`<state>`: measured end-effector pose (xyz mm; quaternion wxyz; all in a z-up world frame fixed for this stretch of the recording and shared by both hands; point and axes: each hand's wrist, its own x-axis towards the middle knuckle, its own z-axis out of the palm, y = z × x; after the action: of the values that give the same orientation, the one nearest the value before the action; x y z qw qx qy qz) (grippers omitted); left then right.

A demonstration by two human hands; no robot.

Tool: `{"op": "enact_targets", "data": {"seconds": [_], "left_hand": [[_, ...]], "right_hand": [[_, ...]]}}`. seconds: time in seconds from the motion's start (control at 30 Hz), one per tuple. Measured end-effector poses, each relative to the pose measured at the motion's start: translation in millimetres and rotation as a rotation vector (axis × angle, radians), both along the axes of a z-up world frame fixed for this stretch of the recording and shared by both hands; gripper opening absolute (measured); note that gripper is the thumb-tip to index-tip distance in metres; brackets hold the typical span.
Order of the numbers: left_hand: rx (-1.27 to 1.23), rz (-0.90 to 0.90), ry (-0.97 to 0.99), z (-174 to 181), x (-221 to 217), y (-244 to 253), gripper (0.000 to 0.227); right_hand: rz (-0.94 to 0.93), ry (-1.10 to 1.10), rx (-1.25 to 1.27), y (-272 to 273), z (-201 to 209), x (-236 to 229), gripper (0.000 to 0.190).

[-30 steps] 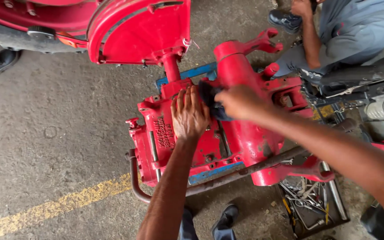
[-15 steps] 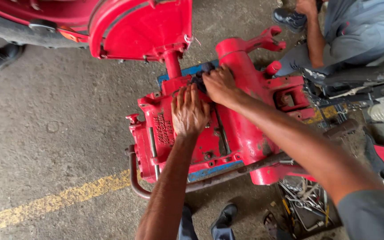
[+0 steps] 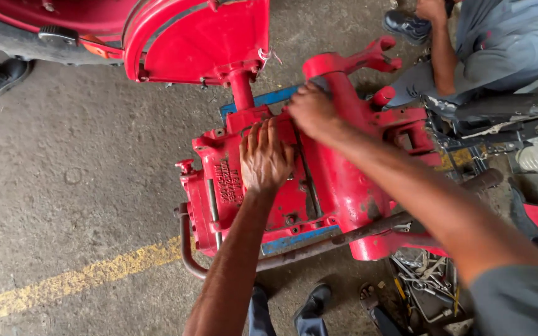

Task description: Inspecting gears, cleaning parts, and reassembling the mechanical housing of a tractor.

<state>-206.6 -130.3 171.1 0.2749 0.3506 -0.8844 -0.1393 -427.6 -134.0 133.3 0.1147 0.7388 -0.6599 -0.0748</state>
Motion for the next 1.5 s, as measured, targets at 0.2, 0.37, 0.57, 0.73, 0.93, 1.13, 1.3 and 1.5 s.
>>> {"op": "enact_targets", "data": {"seconds": [0.2,0.37,0.57,0.73,0.93,1.13,1.3,1.5], "left_hand": [[-0.055,0.017,0.004,3,-2,-7,0.056],[-0.007,0.008,0.036,4,-1,-2,0.056],[-0.016,0.011,0.019,4,-2,-8,0.058],[0.037,-0.016,0.038,4,-3,-2,0.056],[0.024,-0.009,0.013,5,-3,-6,0.055],[0.031,-0.004,0.016,3,1,1,0.056],[0.042,-0.018,0.015,-1,-2,-5,0.058],[0.032,-0.011,-0.004,-2,-2,-6,0.058]], "right_hand": [[-0.4,-0.676,-0.014,-64,25,-29,0.02],[0.001,0.149,0.044,-45,12,-44,0.012],[0.257,0.092,0.186,-46,54,-77,0.012],[-0.062,0.245,0.016,-53,121,-105,0.014],[-0.157,-0.212,0.01,-28,83,-65,0.022],[0.132,0.127,-0.23,-36,-15,-44,0.026],[-0.023,0.222,0.324,-64,-29,-57,0.018],[0.345,-0.262,0.042,-34,61,-62,0.017]]}}
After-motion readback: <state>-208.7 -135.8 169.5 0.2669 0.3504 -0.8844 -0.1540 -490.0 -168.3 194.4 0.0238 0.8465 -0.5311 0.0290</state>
